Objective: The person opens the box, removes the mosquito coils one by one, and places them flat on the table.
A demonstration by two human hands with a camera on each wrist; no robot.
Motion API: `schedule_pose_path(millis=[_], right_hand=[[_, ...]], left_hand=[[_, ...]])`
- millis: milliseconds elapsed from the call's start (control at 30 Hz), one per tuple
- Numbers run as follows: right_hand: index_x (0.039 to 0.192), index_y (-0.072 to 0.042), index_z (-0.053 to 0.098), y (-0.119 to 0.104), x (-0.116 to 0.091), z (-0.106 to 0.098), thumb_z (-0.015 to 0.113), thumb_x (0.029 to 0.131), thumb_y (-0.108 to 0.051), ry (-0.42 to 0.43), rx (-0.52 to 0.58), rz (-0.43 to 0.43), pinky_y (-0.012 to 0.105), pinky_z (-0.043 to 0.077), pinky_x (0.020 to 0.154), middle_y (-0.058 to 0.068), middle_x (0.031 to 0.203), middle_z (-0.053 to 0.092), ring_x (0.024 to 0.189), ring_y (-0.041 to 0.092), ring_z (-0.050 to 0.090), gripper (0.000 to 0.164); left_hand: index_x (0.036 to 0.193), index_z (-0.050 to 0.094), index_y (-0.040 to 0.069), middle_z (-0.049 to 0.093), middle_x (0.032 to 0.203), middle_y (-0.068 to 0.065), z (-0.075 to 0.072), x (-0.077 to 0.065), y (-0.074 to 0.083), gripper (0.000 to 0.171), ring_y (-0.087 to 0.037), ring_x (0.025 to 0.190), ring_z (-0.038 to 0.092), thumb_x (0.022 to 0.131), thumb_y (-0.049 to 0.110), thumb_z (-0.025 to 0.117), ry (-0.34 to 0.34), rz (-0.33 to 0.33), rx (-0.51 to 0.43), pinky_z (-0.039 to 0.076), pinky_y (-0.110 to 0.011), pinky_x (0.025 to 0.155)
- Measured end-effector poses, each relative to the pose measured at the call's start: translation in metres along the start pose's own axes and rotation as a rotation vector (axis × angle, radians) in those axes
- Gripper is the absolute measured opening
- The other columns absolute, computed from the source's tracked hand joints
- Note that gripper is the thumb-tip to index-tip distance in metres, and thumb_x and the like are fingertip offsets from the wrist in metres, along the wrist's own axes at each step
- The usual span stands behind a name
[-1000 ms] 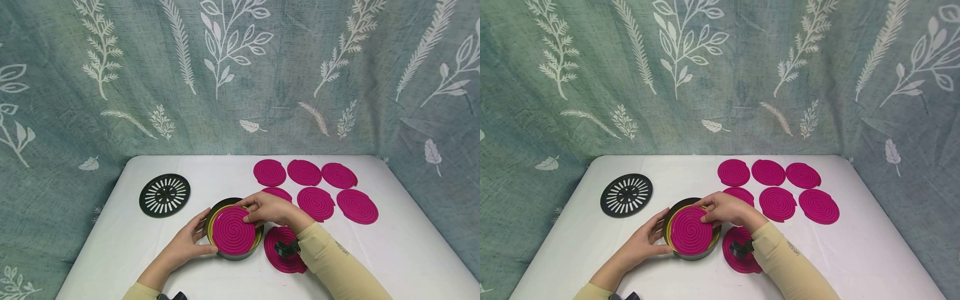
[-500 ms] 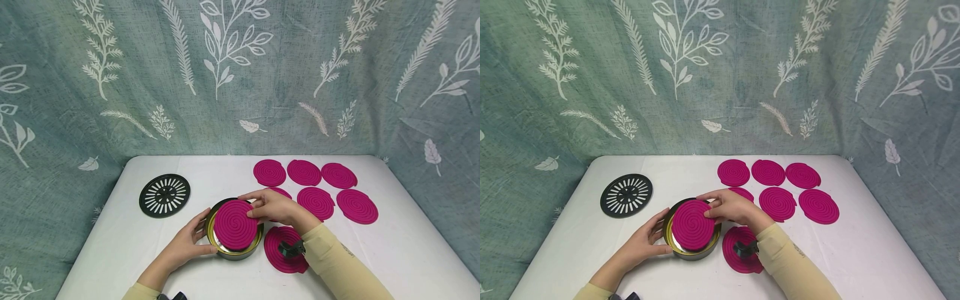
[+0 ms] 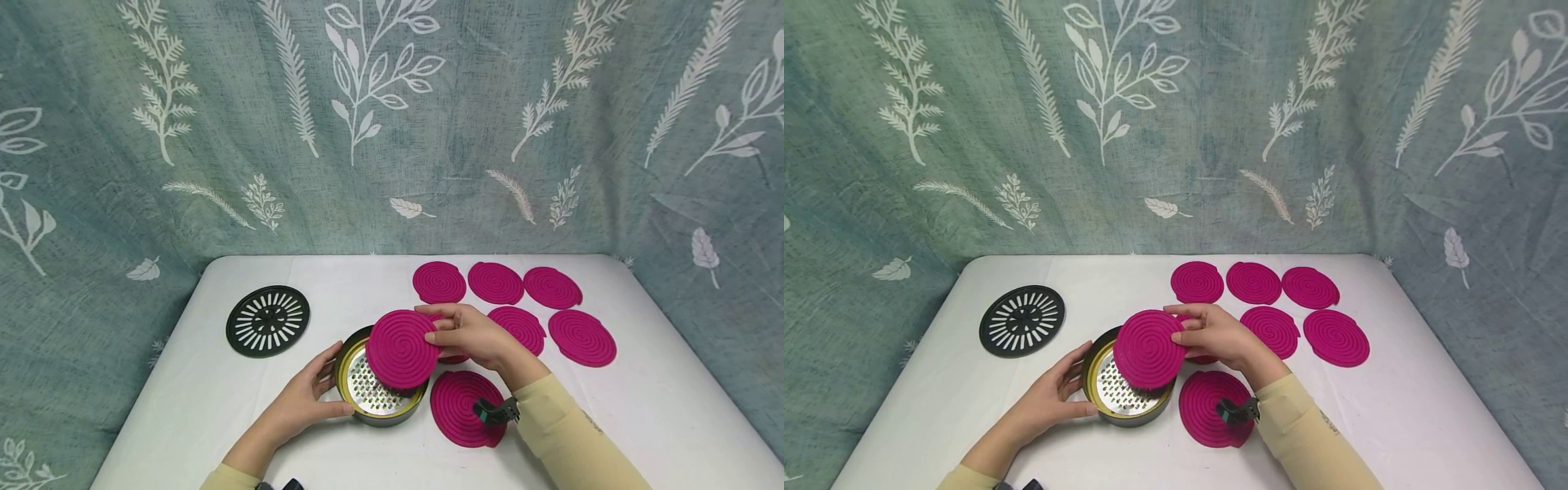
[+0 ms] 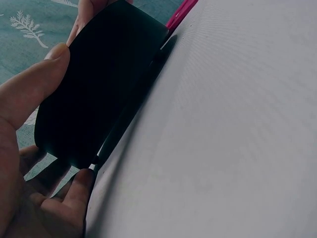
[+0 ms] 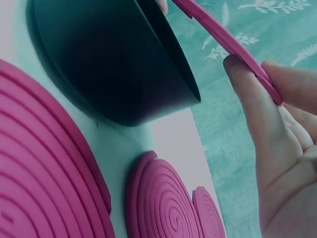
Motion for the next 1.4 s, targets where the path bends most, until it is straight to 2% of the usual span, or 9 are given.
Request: schedule_pose_path(millis=[267, 467, 800, 1033, 1400], right_hand=[[0.149, -0.002, 0.04, -0.004, -0.02, -0.015, 0.067, 0.093, -0.002, 0.06, 0.039, -0.044, 0.051, 0.06, 0.083, 0.02, 0.108, 0.068, 0.09, 0.029, 0.071, 0.062], [0.15, -0.002, 0.039, -0.001, -0.039, -0.03, 0.067, 0.093, -0.004, 0.11, 0.03, -0.065, 0.043, 0.063, 0.079, 0.019, 0.109, 0.068, 0.088, 0.023, 0.071, 0.063], [0.15, 0.0, 0.037, 0.013, -0.078, -0.059, 0.068, 0.093, -0.004, 0.2, 0.059, -0.087, 0.038, 0.063, 0.078, 0.012, 0.104, 0.07, 0.088, 0.018, 0.07, 0.066], [0.151, 0.001, 0.034, 0.026, -0.101, -0.075, 0.065, 0.094, -0.004, 0.245, 0.059, -0.101, 0.035, 0.063, 0.078, 0.013, 0.106, 0.07, 0.087, 0.016, 0.069, 0.065], [0.153, -0.006, 0.033, 0.04, -0.127, -0.089, 0.064, 0.095, -0.002, 0.309, 0.099, -0.095, 0.034, 0.063, 0.077, 0.006, 0.087, 0.064, 0.081, 0.014, 0.068, 0.066]], left_hand=[[0.155, 0.032, 0.021, 0.031, 0.157, -0.004, 0.0, 0.0, 0.0, 0.114, -0.025, 0.142, 0.034, 0.061, 0.023, 0.096, 0.0, -0.011, -0.01, 0.038, -0.023, 0.11], [0.155, 0.033, 0.022, 0.032, 0.157, -0.004, 0.001, 0.001, 0.0, 0.114, -0.026, 0.142, 0.035, 0.06, 0.023, 0.096, 0.004, -0.012, -0.017, 0.038, -0.023, 0.11], [0.154, 0.035, 0.024, 0.033, 0.157, -0.003, 0.0, -0.003, -0.002, 0.112, -0.024, 0.142, 0.034, 0.06, 0.019, 0.096, 0.012, -0.016, -0.05, 0.038, -0.023, 0.11], [0.154, 0.035, 0.025, 0.033, 0.156, -0.002, 0.001, -0.001, -0.002, 0.113, -0.023, 0.142, 0.034, 0.06, 0.019, 0.096, 0.009, -0.014, -0.045, 0.038, -0.022, 0.11], [0.154, 0.035, 0.024, 0.033, 0.156, -0.002, 0.002, -0.001, -0.002, 0.112, -0.023, 0.143, 0.033, 0.059, 0.021, 0.096, 0.013, -0.013, -0.038, 0.038, -0.022, 0.11]])
Point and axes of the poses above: each hand's wrist, its own x-axis towards the middle knuckle, its own z-axis out of the palm, y = z × x, the point moved 5 cm from there along x, towards the middle knuckle
